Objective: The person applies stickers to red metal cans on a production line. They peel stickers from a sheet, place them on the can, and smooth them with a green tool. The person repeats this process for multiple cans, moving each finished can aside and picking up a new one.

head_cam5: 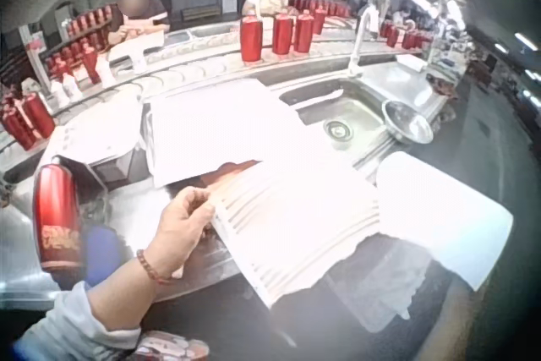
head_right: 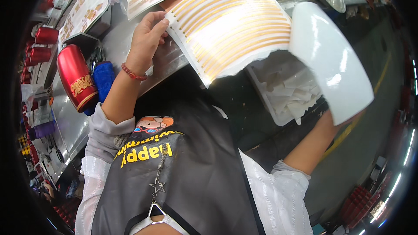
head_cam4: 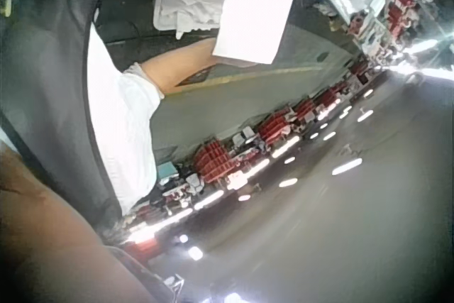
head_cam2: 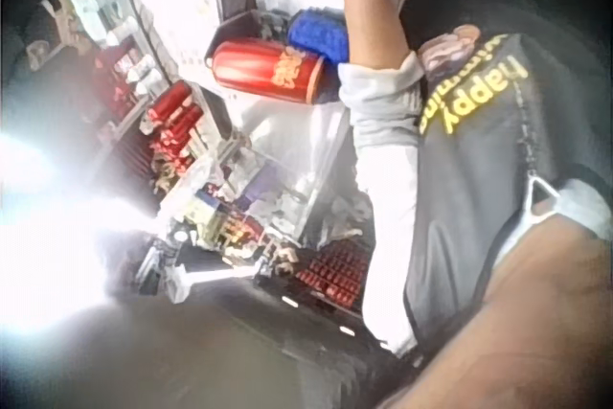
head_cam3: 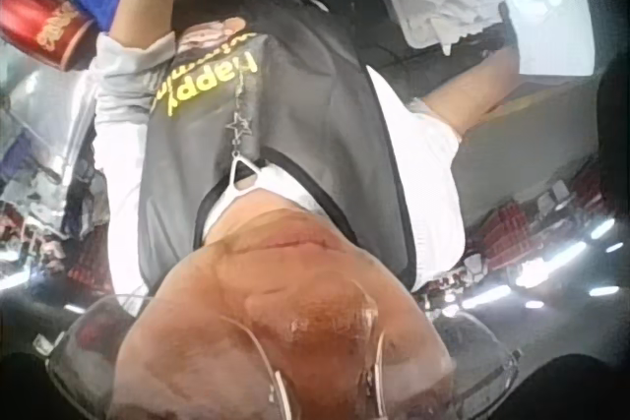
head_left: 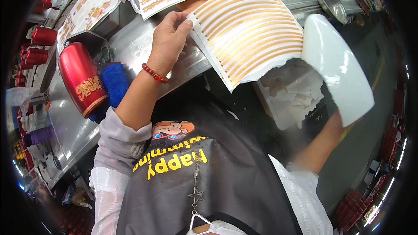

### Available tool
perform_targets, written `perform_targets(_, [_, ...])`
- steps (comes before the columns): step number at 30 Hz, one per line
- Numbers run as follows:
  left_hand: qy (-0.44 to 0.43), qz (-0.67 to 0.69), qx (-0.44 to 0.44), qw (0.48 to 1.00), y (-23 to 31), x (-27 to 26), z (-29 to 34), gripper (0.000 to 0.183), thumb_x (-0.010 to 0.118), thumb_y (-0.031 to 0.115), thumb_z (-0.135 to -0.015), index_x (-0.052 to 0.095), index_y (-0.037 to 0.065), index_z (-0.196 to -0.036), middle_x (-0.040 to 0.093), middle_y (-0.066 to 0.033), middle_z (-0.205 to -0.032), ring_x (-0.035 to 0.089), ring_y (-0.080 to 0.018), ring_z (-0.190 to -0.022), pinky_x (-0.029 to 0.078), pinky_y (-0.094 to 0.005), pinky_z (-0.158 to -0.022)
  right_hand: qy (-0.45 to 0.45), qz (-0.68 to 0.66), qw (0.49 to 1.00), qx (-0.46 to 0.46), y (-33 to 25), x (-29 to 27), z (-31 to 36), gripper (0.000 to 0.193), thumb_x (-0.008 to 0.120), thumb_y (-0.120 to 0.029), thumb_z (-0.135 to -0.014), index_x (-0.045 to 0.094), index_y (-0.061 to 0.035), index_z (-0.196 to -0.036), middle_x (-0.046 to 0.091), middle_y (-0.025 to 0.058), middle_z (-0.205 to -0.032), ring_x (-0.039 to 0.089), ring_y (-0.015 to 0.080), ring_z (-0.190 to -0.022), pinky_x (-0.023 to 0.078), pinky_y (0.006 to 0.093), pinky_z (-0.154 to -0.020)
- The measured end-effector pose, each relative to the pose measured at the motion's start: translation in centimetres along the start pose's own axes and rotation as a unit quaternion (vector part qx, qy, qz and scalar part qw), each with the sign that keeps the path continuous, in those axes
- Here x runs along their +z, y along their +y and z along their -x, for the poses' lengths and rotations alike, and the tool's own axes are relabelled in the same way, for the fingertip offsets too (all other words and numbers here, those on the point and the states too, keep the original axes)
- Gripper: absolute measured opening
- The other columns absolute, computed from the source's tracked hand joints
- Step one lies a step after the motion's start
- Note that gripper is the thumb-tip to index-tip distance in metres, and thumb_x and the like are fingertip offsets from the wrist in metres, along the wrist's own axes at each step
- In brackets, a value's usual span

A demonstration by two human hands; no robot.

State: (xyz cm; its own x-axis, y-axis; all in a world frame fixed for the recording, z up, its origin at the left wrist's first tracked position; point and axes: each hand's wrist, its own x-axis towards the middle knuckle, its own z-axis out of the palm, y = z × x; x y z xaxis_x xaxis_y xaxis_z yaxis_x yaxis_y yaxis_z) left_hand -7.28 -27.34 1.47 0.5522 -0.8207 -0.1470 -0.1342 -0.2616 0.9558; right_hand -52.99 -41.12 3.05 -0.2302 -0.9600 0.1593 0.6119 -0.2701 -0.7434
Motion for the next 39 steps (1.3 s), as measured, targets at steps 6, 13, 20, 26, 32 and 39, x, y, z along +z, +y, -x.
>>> perform_targets(6, [-0.005, -0.045, 0.109, 0.993, 0.3, 0.0, 2.3, 0.052, 0.07, 0.022, -0.092, 0.054, -0.002, -0.135, 0.053, -0.0165, -0.129, 0.062, -0.0152, -0.093, 0.053, -0.0289, -0.08, 0.086, 0.235, 0.959, -0.129, -3.3, -9.2, -7.4, 0.019, 0.057, -0.009, -0.087, 0.064, -0.0008, -0.102, 0.064, 0.0153, -0.114, 0.06, 0.0301, -0.107, 0.048, 0.0513, -0.084])
perform_targets(13, [-0.014, -0.105, 0.163, 0.981, 0.9, -2.0, 5.1, 0.052, 0.071, 0.017, -0.093, 0.052, -0.002, -0.137, 0.055, -0.0154, -0.128, 0.063, -0.0169, -0.096, 0.053, -0.0287, -0.08, 0.284, 0.403, 0.864, 0.107, 9.0, -24.7, -7.0, 0.014, 0.063, -0.008, -0.083, 0.064, -0.0003, -0.095, 0.061, 0.0135, -0.097, 0.06, 0.0275, -0.083, 0.052, 0.0485, -0.064])
perform_targets(20, [-0.142, 0.052, 0.098, 0.984, 4.8, -5.9, 9.7, 0.031, 0.059, 0.011, -0.097, 0.06, -0.004, -0.124, 0.062, -0.0114, -0.122, 0.059, -0.0136, -0.1, 0.047, -0.0241, -0.086, 0.29, 0.415, 0.852, 0.13, 12.7, -25.1, -0.2, 0.016, 0.062, -0.01, -0.089, 0.064, -0.0027, -0.103, 0.06, 0.0076, -0.088, 0.058, 0.0216, -0.076, 0.052, 0.041, -0.056])
perform_targets(26, [-0.433, 0.433, 0.182, 0.77, 8.6, -8.5, 13.6, 0.034, 0.061, 0.035, -0.098, 0.07, 0.003, -0.107, 0.061, -0.0321, -0.119, 0.059, -0.0382, -0.1, 0.047, -0.046, -0.086, 0.106, 0.331, 0.936, -0.059, 8.0, -6.5, -3.7, 0.022, 0.051, -0.003, -0.1, 0.064, 0.0016, -0.117, 0.066, 0.0095, -0.105, 0.06, 0.0137, -0.083, 0.052, 0.0283, -0.06])
perform_targets(32, [-0.458, 0.468, 0.324, 0.682, 13.7, -10.4, 15.0, 0.021, 0.064, 0.011, -0.094, 0.077, -0.003, -0.101, 0.065, -0.0318, -0.115, 0.063, -0.0356, -0.094, 0.048, -0.048, -0.084, -0.147, 0.227, 0.955, -0.119, 8.0, 10.9, 0.0, 0.021, 0.049, 0.002, -0.101, 0.063, 0.003, -0.117, 0.062, 0.0136, -0.126, 0.056, 0.0116, -0.084, 0.05, 0.0284, -0.068])
perform_targets(39, [-0.355, 0.443, 0.523, 0.635, 13.3, -14.2, 16.1, 0.012, 0.068, -0.007, -0.08, 0.077, -0.01, -0.087, 0.068, -0.0329, -0.098, 0.065, -0.035, -0.089, 0.049, -0.0388, -0.083, -0.414, 0.28, 0.838, -0.218, 12.0, 22.5, 7.6, 0.016, 0.053, 0.007, -0.097, 0.064, 0.0026, -0.107, 0.06, 0.0147, -0.128, 0.058, 0.0168, -0.106, 0.05, 0.0292, -0.082])
